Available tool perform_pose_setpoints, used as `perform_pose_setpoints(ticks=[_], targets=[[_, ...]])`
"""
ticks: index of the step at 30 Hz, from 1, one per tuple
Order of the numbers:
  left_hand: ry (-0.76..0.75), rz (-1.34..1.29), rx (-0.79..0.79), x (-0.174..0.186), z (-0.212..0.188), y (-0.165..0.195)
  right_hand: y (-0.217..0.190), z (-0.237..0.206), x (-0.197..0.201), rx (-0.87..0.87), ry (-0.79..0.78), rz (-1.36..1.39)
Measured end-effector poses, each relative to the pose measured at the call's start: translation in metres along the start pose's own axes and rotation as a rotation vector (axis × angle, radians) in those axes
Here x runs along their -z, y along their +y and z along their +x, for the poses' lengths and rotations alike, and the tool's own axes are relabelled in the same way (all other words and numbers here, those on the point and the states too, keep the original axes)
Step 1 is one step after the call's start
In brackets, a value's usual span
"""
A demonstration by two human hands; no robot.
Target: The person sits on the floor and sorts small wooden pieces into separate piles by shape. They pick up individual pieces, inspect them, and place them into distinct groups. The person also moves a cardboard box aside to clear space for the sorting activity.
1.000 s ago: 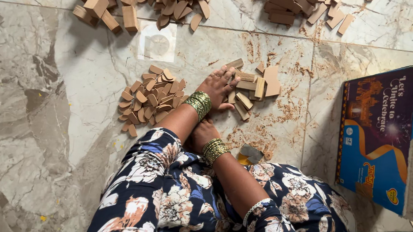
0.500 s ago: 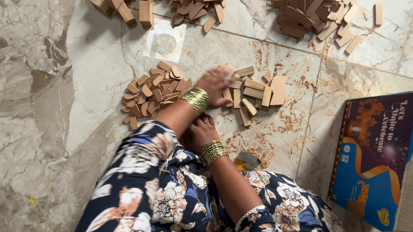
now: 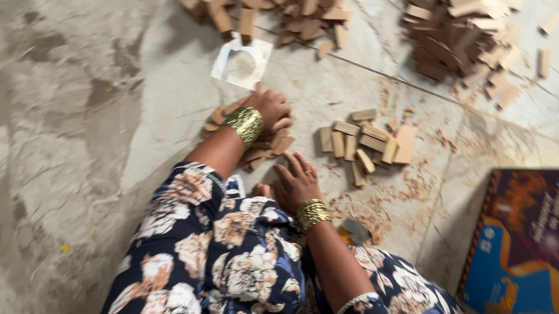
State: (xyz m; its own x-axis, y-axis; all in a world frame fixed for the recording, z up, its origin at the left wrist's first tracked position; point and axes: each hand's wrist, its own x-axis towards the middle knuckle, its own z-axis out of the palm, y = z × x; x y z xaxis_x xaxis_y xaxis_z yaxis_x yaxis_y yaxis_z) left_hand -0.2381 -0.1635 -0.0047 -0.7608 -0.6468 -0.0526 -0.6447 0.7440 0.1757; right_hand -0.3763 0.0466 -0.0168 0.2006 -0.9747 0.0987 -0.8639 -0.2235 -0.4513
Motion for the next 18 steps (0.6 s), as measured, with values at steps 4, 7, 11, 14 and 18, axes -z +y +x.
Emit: perform_pose_setpoints(ticks=[4,7,11,14,18], targets=[[0.089,-0.112,0.065,0.007,-0.004,-0.021,-0.002,0.000,0.000,-0.015,0.005,-0.012],[0.102,-0.089,0.159,0.004,-0.004,-0.045,-0.002,0.000,0.001,-0.015,-0.008,-0.028],[0.296,-0.108,0.267,-0.008,-0.013,-0.082,-0.003,0.000,0.001,-0.020,-0.039,-0.048],[0.532,-0.222,0.363,-0.020,-0.015,-0.106,-0.002,-0.001,0.001,-0.030,-0.070,-0.058],[0.767,-0.056,0.228,-0.022,-0.005,-0.124,0.002,-0.007,-0.001,-0.017,-0.128,-0.078]])
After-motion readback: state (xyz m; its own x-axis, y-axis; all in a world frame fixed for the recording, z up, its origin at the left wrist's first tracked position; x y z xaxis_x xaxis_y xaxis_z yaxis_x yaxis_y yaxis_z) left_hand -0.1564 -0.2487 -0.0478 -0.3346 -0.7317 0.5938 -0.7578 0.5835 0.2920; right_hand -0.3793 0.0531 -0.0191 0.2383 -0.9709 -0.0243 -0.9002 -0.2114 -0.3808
